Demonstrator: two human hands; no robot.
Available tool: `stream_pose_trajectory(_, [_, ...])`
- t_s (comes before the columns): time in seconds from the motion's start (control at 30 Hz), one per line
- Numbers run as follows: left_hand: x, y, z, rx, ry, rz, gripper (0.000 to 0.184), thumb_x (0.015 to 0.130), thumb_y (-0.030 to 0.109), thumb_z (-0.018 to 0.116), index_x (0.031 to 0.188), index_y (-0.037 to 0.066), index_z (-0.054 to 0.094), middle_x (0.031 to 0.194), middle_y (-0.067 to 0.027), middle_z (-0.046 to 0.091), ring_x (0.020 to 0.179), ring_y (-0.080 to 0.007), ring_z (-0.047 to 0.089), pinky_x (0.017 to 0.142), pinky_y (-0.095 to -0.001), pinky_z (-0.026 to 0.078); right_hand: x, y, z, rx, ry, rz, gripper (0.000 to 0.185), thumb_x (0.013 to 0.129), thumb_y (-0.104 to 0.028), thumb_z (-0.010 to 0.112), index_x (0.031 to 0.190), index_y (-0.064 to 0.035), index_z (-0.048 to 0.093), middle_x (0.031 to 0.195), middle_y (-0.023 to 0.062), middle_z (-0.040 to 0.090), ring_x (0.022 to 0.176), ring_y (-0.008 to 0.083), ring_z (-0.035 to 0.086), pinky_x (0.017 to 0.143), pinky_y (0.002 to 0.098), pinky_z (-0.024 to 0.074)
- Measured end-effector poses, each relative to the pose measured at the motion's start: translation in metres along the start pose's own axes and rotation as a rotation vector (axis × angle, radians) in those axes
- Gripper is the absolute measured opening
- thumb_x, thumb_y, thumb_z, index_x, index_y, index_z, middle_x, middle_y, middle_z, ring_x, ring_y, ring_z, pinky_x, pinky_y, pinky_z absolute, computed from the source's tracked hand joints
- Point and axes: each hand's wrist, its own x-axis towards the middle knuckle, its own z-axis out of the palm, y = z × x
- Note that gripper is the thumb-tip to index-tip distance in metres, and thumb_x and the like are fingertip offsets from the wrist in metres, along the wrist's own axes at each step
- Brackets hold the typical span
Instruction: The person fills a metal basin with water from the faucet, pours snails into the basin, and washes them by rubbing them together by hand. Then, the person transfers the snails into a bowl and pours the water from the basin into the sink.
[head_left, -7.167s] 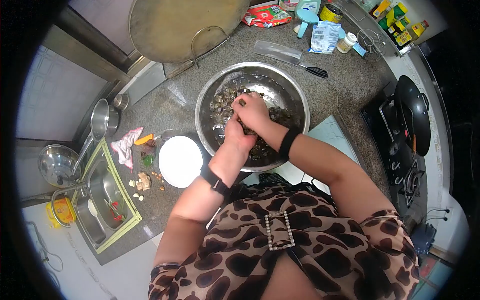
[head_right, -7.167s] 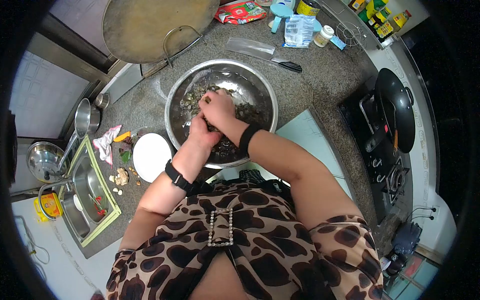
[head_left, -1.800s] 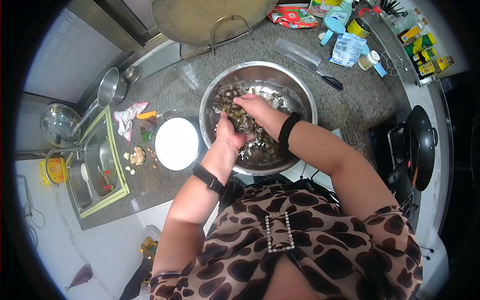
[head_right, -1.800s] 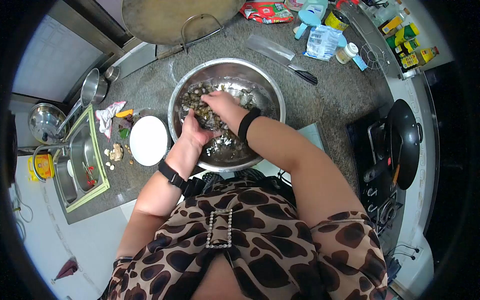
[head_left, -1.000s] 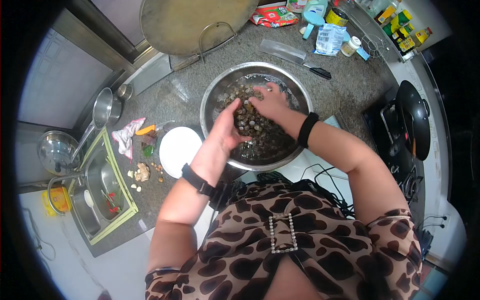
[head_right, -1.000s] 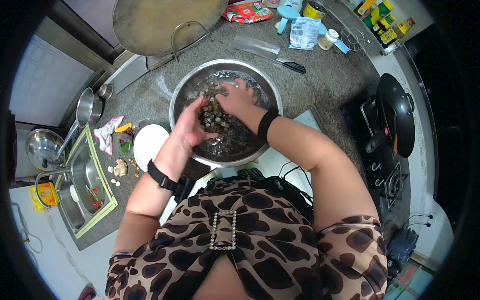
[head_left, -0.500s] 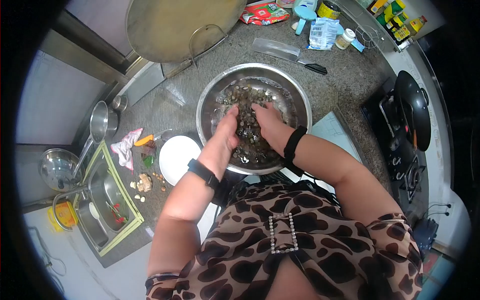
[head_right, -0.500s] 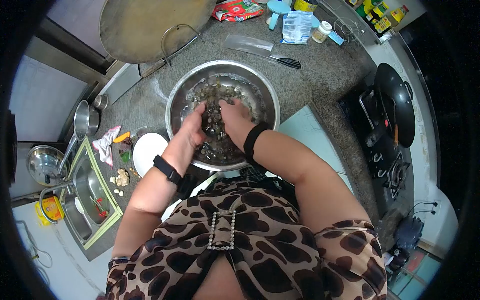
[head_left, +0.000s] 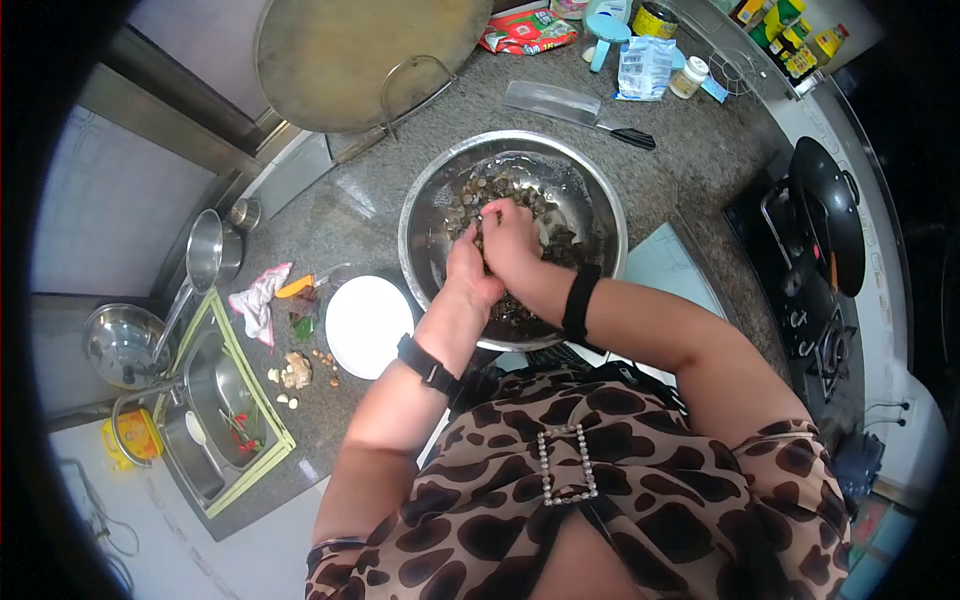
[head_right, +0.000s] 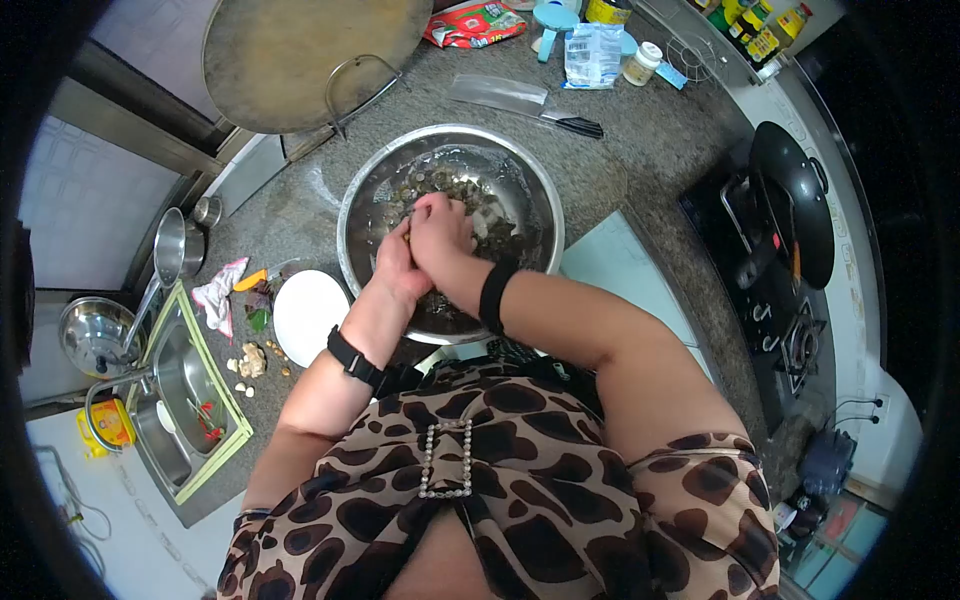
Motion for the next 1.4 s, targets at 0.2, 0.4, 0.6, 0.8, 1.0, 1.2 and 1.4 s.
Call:
stream_pose_trajectory(0.2, [-0.055, 0.002, 0.051, 0.228, 0.192, -0.006, 0.047, 0.096, 0.035, 0.019, 0.134, 0.012, 0.035, 0.135, -0.0139, 0.038, 0.124, -0.0343, 0.036, 0.1, -0.0601, 0.026, 0.016, 0.006, -0.001, -0.19, -0.109, -0.077, 0.019, 0.084, -0.039, 0.05, 0.097, -0.0284, 0.061, 0.126, 0.0041, 0.038, 0.119, 0.0321, 0.035, 0.095, 0.0562, 0.0273])
stream_pose_trajectory(0.4, [-0.045, 0.044, 0.044, 0.869, 0.27, 0.188, 0.047, 0.091, 0.024, 0.043, 0.137, 0.019, 0.034, 0.138, -0.0098, 0.035, 0.125, -0.0285, 0.035, 0.1, -0.0539, 0.025, 0.08, -0.016, -0.023, -0.473, -0.303, -0.332, 0.039, 0.078, -0.047, 0.056, 0.115, -0.0352, 0.056, 0.137, 0.0011, 0.032, 0.126, 0.0319, 0.028, 0.098, 0.0614, 0.018])
stream_pose_trajectory(0.6, [0.004, 0.05, 0.04, 1.2, 0.326, 0.313, 0.052, 0.09, 0.015, 0.047, 0.139, 0.016, 0.031, 0.13, -0.0124, 0.044, 0.109, -0.0212, 0.05, 0.085, -0.0311, 0.043, 0.108, -0.01, -0.017, -0.511, -0.617, -0.392, 0.044, 0.078, -0.048, 0.056, 0.12, -0.0348, 0.054, 0.129, 0.0123, 0.045, 0.12, 0.0367, 0.038, 0.103, 0.0406, 0.0253])
stream_pose_trajectory(0.8, [-0.01, 0.032, 0.031, 1.874, 0.213, 0.259, 0.038, 0.087, 0.019, 0.054, 0.124, 0.01, 0.051, 0.131, -0.0187, 0.041, 0.118, -0.03, 0.042, 0.097, -0.036, 0.035, 0.103, 0.013, -0.034, -0.757, -0.77, -0.522, 0.049, 0.076, -0.045, 0.059, 0.121, -0.0268, 0.053, 0.131, 0.0159, 0.041, 0.122, 0.0359, 0.036, 0.102, 0.0497, 0.0262])
stream_pose_trajectory(1.0, [-0.009, 0.036, 0.042, 2.125, 0.431, 0.421, 0.05, 0.084, 0.032, 0.055, 0.131, 0.021, 0.042, 0.139, -0.0081, 0.032, 0.126, -0.0339, 0.031, 0.101, -0.049, 0.027, 0.111, 0.001, -0.041, -0.859, -0.589, -0.646, 0.055, 0.075, -0.048, 0.061, 0.124, -0.0279, 0.049, 0.131, 0.0113, 0.039, 0.122, 0.0338, 0.036, 0.098, 0.0566, 0.0263])
stream_pose_trajectory(1.2, [-0.013, 0.028, 0.034, 2.253, 0.309, 0.069, 0.05, 0.087, 0.039, 0.051, 0.133, 0.025, 0.039, 0.139, -0.0148, 0.028, 0.125, -0.0405, 0.027, 0.102, -0.0474, 0.026, 0.101, 0.013, -0.035, -0.894, -0.707, -0.501, 0.057, 0.072, -0.051, 0.062, 0.124, -0.0329, 0.047, 0.136, 0.0134, 0.031, 0.125, 0.0379, 0.028, 0.099, 0.0563, 0.0251])
stream_pose_trajectory(1.4, [-0.053, 0.007, 0.04, 1.911, 0.354, -0.048, 0.05, 0.089, 0.034, 0.053, 0.135, 0.026, 0.036, 0.136, -0.0185, 0.026, 0.127, -0.038, 0.026, 0.104, -0.0433, 0.027, 0.097, 0.032, -0.059, -0.726, -0.844, -0.339, 0.058, 0.07, -0.048, 0.065, 0.124, -0.0317, 0.051, 0.133, 0.0184, 0.037, 0.126, 0.037, 0.029, 0.097, 0.0509, 0.032])
